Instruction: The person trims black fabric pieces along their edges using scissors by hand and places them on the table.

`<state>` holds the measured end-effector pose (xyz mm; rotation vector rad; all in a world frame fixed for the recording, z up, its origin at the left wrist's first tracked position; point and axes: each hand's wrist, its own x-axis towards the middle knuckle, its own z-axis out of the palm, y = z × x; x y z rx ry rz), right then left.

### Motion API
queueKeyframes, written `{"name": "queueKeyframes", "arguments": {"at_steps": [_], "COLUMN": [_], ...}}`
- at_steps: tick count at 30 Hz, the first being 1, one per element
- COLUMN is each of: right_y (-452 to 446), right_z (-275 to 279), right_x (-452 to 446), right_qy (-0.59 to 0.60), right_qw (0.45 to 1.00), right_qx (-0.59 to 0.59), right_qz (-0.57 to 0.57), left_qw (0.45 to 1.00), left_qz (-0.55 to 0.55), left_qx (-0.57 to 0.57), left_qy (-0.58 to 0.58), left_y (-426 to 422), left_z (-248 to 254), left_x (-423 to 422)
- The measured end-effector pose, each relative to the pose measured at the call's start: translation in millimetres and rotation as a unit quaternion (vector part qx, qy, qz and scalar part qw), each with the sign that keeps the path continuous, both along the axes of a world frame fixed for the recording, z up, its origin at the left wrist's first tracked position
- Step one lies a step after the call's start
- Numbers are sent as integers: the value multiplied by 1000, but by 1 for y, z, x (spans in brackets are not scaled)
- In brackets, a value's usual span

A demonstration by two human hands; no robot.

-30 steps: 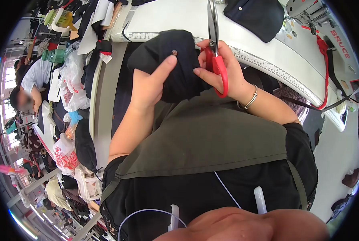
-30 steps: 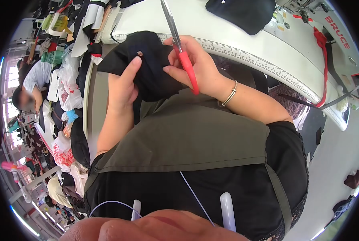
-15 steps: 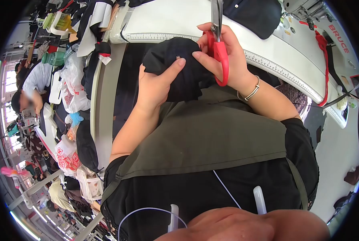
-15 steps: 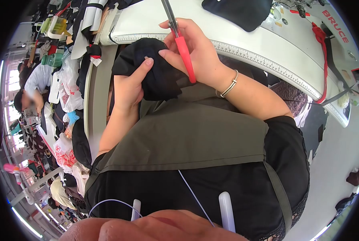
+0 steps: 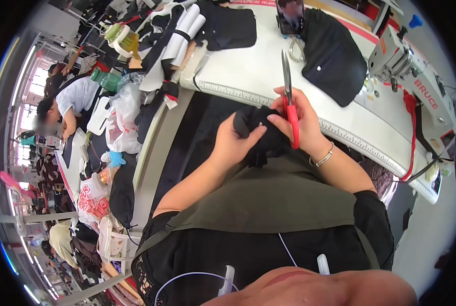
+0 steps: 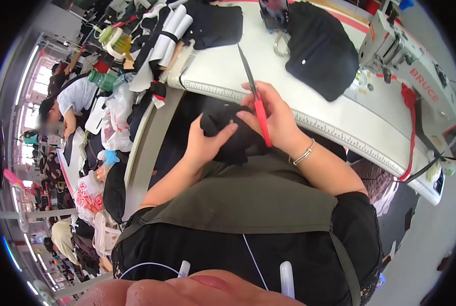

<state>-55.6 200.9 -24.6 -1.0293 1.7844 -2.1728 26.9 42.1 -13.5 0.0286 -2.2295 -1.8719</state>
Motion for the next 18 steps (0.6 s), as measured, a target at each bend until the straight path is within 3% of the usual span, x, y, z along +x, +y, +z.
{"name": "queueKeyframes", "arguments": {"at_steps": [9,12,14,18], "right_y": [-5,-8,-10,-9], "right_z": [-2,-5,-8,-9], "right_x": [-4,-6,-4,-5], "right_qy": [16,20,18,23], "right_qw": [999,998,998,1000], "right_qx": [39,53,57,4], "right_qz": [-12,-3,-6,-16], "left_qw": [998,993,971,991], "left_qz": [-21,-23,-48,-45], "left_qx": [51,109,216,122], "left_qy": [-28,-34,-91,-31], "left_y": [-3,-5,-3,-16], "left_z": [-11,-16,-11,-13], "left_x": [0,-1,2,3]}}
